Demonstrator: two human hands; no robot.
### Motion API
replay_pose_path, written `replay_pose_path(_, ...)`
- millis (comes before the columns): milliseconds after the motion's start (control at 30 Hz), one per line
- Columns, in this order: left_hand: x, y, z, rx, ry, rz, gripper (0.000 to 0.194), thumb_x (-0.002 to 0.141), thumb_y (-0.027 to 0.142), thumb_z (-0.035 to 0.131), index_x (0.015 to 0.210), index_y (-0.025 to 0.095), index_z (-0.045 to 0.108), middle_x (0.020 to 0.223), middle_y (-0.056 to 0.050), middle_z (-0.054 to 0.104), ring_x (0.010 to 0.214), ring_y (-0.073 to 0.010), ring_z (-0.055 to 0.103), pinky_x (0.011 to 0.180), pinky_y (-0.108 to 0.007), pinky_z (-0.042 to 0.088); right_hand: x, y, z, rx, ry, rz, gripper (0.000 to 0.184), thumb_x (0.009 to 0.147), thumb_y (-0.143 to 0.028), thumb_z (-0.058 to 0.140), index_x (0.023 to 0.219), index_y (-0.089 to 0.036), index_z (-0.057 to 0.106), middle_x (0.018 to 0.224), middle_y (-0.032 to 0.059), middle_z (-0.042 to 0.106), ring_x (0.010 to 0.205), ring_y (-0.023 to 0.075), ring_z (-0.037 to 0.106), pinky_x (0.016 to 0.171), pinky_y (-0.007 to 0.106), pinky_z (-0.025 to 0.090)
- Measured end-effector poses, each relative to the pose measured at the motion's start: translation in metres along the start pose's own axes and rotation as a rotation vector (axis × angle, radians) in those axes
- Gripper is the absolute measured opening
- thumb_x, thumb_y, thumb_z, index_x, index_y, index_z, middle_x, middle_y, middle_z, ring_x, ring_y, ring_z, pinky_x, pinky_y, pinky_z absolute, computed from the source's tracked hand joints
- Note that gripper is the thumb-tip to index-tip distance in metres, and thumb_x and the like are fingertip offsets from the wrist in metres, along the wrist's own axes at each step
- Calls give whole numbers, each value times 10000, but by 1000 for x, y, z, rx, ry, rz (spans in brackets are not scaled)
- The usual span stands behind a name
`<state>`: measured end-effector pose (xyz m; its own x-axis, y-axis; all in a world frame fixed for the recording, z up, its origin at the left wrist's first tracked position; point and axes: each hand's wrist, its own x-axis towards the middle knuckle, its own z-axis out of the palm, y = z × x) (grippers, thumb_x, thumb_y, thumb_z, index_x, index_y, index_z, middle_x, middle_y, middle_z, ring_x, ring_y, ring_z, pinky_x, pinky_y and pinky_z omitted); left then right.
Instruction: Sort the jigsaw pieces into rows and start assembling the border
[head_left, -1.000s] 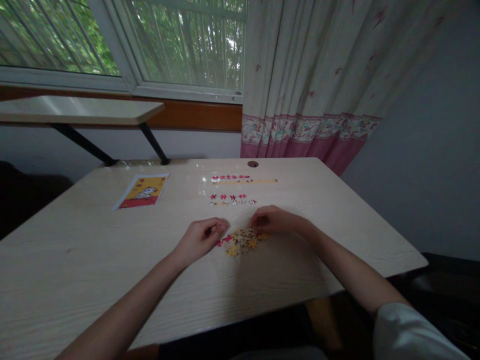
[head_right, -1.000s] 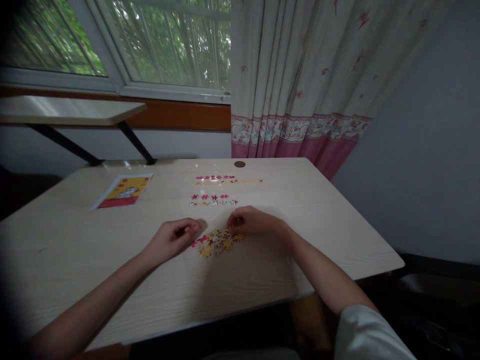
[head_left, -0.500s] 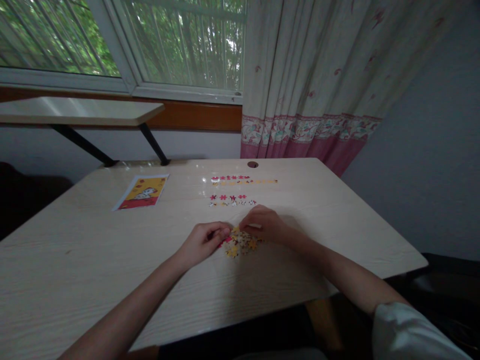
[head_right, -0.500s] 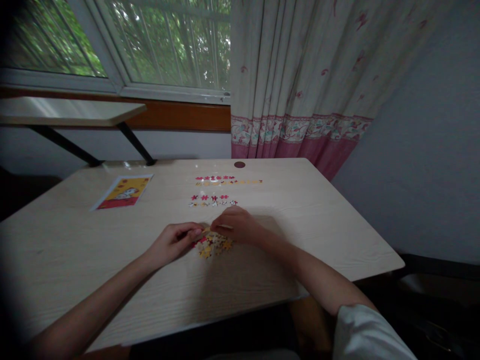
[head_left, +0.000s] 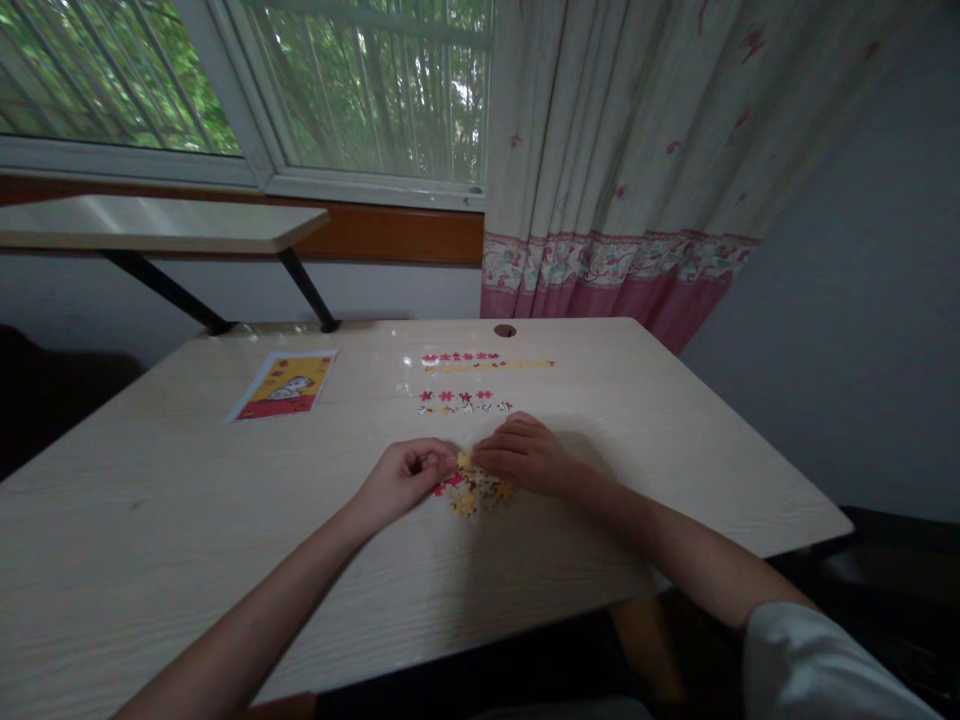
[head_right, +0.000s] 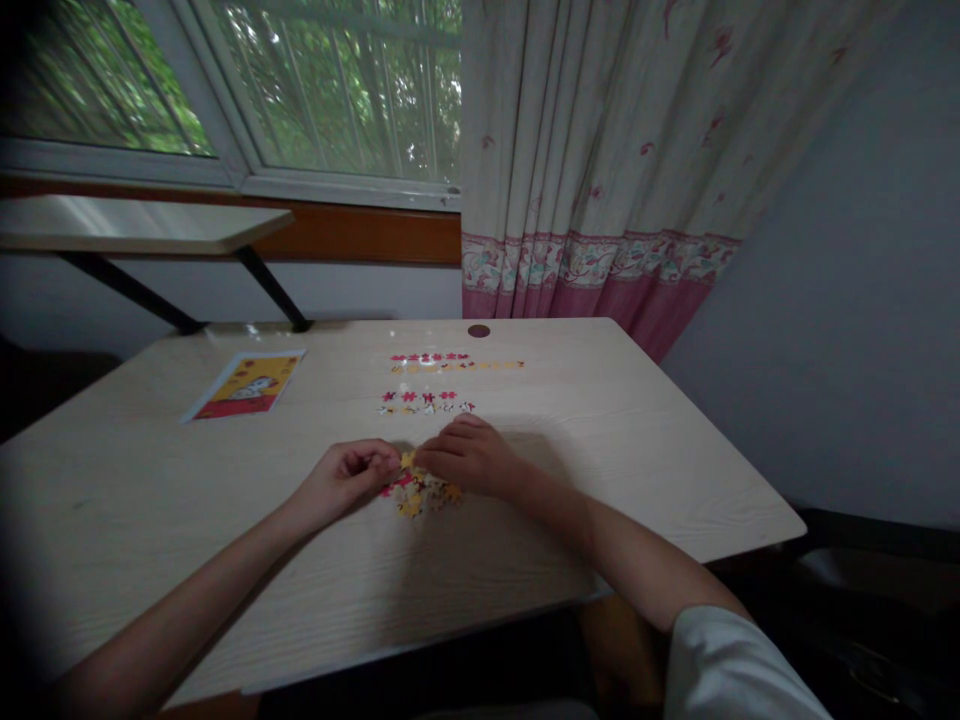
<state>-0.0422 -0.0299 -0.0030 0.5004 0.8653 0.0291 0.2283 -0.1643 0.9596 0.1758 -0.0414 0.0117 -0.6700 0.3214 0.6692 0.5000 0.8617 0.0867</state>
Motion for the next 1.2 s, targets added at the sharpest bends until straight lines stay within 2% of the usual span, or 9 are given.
replay_pose_path(133,0,2,-1,1,52,-9,249,729,367,573,693,121,571,505,37,438,453,-65,334,438,-193,250,0,1,8,77,70,160,158,862,-305,526,819,-199,635,758,17,692,689,103,592,711,255,400)
replay_pose_path(233,0,1,-1,2,44,3,245,738,363,563,684,125,560,483,48,405,440,-59,312,429,-190,241,-1,2,11,128,68,209,156,853,-310,533,802,-207,639,763,14,695,687,106,601,715,259,405)
replay_pose_path(533,0,1,1,30,44,21,241,732,351,575,702,112,583,504,39,445,451,-62,339,436,-185,269,0,-2,8,130,-8,209,184,863,-288,504,773,-192,633,749,23,697,661,111,593,701,266,398)
replay_pose_path(667,-1,3,2,24,38,10,266,749,369,561,729,108,605,509,31,463,460,-69,350,442,-190,272,0,-1,8,86,8,169,157,856,-274,506,787,-191,619,753,18,693,666,115,582,700,270,388)
replay_pose_path(767,0,2,1,51,56,39,284,771,377,537,777,108,628,615,-19,570,530,-94,432,483,-203,328,-1,7,2,71,23,180,139,853,-262,497,798,-196,607,766,13,689,691,118,580,709,275,378)
replay_pose_path(833,0,2,-1,118,77,60,285,785,369,521,798,110,638,673,-37,602,564,-103,455,507,-209,348,-3,16,-5,49,20,252,149,861,-262,479,804,-208,606,780,12,686,709,122,582,716,286,371)
replay_pose_path(933,0,1,-4,246,69,84,268,798,344,506,807,113,642,615,-11,564,522,-88,411,479,-197,318,-9,34,-16,-36,92,373,158,863,-275,480,807,-217,616,796,24,676,737,139,585,744,312,373)
replay_pose_path(1033,-1,-1,-5,319,56,121,251,808,322,495,809,117,640,553,17,505,493,-78,374,457,-187,294,-18,49,-21,-96,193,396,145,853,-272,502,810,-216,629,791,33,666,748,149,583,756,321,383)
replay_pose_path(1200,-2,-4,-6,363,47,142,259,819,320,480,804,116,640,562,11,513,489,-76,375,454,-186,293,-26,59,-21,-99,147,429,167,855,-283,495,820,-225,648,804,37,658,756,159,571,764,334,378)
